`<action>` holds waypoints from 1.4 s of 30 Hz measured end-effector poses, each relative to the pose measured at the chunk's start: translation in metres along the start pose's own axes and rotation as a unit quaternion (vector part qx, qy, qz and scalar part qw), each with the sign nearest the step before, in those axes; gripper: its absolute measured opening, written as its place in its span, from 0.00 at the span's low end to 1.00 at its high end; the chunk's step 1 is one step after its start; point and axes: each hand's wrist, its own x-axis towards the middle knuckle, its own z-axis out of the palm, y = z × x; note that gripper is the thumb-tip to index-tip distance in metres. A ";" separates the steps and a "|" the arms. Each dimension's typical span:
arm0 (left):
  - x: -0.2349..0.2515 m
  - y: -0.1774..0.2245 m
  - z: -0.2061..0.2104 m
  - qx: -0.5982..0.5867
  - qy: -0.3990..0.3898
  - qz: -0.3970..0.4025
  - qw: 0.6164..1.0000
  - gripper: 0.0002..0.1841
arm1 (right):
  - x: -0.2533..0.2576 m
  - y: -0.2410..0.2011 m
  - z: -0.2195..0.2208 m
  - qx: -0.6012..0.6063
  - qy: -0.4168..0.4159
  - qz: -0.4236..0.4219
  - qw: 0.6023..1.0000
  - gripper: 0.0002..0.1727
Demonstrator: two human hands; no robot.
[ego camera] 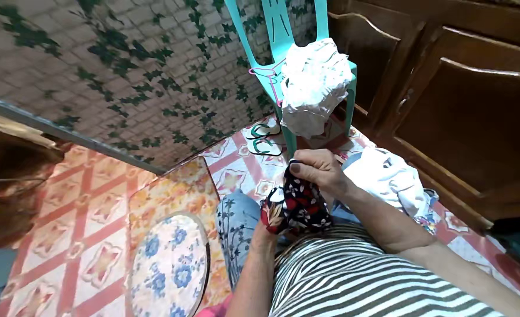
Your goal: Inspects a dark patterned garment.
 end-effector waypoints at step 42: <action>-0.018 -0.003 -0.025 -0.286 -0.075 0.253 0.921 0.11 | 0.000 0.019 -0.022 0.082 -0.131 0.086 0.984 0.23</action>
